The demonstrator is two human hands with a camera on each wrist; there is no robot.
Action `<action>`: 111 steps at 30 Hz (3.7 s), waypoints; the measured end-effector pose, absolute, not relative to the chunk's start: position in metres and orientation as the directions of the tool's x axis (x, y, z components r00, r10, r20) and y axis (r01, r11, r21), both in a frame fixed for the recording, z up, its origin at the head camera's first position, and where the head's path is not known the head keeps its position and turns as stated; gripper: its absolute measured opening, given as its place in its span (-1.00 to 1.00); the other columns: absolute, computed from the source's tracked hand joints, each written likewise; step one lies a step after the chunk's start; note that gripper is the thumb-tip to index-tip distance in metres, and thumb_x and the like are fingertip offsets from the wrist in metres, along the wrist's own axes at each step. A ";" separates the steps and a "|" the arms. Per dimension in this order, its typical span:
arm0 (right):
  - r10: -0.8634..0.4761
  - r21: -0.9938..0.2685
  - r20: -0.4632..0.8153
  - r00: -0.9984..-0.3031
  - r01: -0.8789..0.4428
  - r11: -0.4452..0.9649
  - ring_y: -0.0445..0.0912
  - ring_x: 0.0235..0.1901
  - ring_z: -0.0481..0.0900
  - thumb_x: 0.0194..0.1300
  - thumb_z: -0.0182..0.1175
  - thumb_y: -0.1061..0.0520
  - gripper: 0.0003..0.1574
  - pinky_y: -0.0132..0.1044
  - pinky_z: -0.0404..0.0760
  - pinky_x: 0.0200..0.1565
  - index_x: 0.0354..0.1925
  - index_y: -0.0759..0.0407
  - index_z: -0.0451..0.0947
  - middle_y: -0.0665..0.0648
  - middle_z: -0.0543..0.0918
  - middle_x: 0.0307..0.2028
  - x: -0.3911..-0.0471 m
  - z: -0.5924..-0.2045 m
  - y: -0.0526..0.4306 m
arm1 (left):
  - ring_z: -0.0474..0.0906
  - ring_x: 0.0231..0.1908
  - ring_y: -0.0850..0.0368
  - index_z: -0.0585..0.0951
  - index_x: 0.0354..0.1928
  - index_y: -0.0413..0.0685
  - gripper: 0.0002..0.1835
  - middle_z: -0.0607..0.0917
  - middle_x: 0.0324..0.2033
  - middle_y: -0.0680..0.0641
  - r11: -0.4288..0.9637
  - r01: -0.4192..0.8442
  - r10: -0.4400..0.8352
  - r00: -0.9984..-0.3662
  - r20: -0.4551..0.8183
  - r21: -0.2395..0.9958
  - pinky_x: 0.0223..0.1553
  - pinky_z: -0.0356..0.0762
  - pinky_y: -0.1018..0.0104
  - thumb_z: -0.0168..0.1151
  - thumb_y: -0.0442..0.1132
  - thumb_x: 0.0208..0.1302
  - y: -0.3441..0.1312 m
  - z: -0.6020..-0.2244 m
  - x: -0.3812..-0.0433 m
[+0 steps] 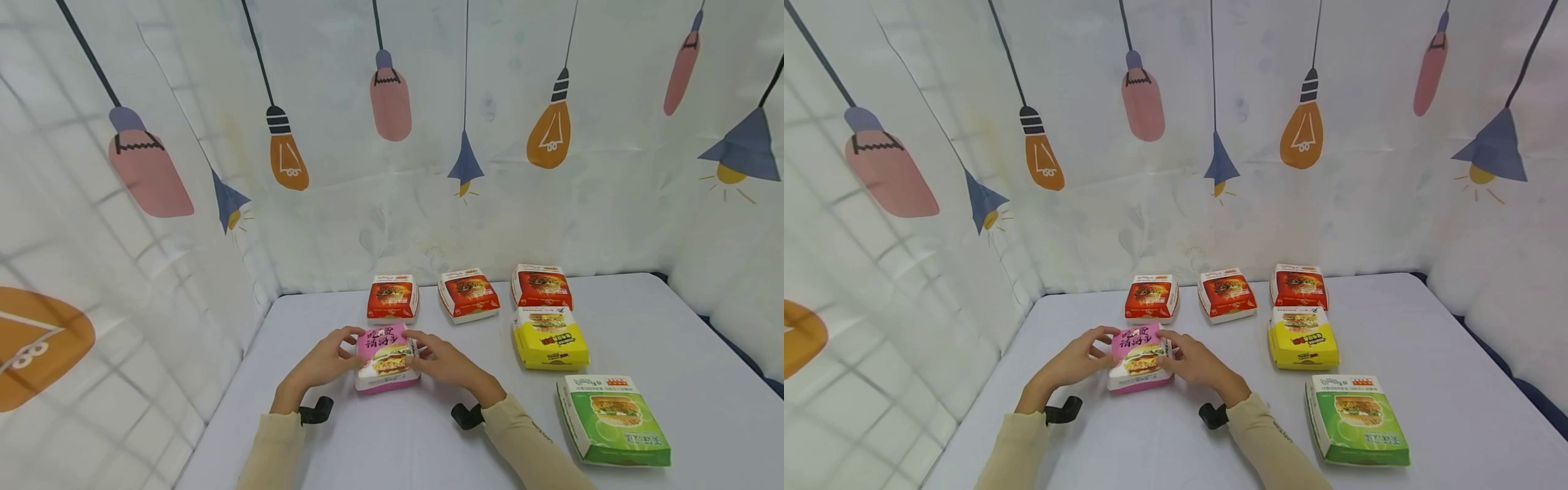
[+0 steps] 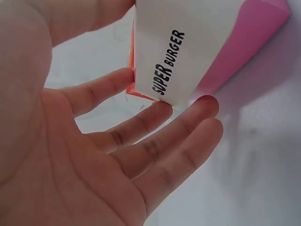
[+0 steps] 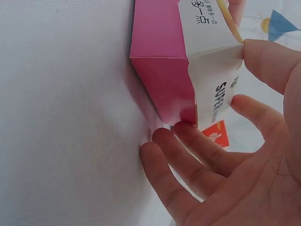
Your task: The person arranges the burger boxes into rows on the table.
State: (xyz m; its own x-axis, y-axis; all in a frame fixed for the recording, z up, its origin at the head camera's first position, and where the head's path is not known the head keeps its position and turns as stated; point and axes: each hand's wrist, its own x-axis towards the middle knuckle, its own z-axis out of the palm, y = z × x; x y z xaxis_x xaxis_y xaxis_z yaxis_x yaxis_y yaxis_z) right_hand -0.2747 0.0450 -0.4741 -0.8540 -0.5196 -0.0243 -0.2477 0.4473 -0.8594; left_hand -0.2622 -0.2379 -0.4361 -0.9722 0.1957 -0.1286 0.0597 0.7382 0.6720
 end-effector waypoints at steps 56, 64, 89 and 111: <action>-0.532 -0.789 -0.084 -0.843 -0.270 0.552 0.10 0.19 0.52 0.41 0.26 -0.17 -0.10 0.17 0.57 0.19 0.57 -0.15 0.14 0.20 0.56 0.21 -0.274 -0.452 0.063 | 0.48 0.28 -0.14 0.44 0.42 0.12 -0.47 0.47 0.38 -0.16 0.733 0.129 0.169 -0.986 0.004 0.667 0.18 0.58 -0.14 0.23 -0.12 0.45 -0.238 -0.431 -0.265; -0.452 -0.807 0.008 -0.892 -0.273 0.524 0.08 0.24 0.50 0.44 0.26 -0.09 -0.21 0.13 0.57 0.21 0.52 -0.04 0.25 0.20 0.54 0.26 -0.279 -0.448 0.065 | 0.52 0.23 -0.14 0.55 0.29 0.00 -0.58 0.59 0.25 -0.12 0.735 0.228 0.132 -0.972 0.196 0.638 0.19 0.55 -0.11 0.26 -0.16 0.44 -0.236 -0.424 -0.269; -0.384 -0.649 0.004 -0.924 -0.294 0.702 0.12 0.25 0.55 0.54 0.12 -0.03 -0.24 0.12 0.53 0.26 0.57 0.01 0.16 0.23 0.51 0.38 -0.355 -0.433 0.023 | 0.64 -0.01 -0.11 0.54 0.29 0.01 -0.57 0.68 0.10 -0.25 0.853 0.199 0.219 -0.976 0.015 0.482 -0.05 0.65 0.02 0.22 -0.05 0.46 -0.224 -0.415 -0.362; -0.382 -0.560 0.100 -0.919 -0.369 0.741 0.25 0.32 0.47 0.51 0.05 0.24 -0.58 0.15 0.48 0.33 0.24 -0.02 0.53 0.29 0.34 0.43 -0.365 -0.445 0.014 | 0.55 0.07 -0.12 0.46 0.37 -0.05 -0.43 0.61 0.15 -0.25 0.883 0.165 0.217 -0.974 -0.069 0.440 0.10 0.58 -0.07 0.27 0.02 0.42 -0.217 -0.414 -0.371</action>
State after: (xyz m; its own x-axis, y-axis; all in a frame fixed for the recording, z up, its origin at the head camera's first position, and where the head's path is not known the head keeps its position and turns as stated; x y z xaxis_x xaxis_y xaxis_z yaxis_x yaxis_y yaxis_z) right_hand -0.3649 0.0142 -0.4452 -0.9188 -0.3818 0.1000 -0.3692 0.7415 -0.5603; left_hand -0.3710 -0.2168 -0.4144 -0.9738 0.2167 -0.0692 0.1651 0.8825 0.4403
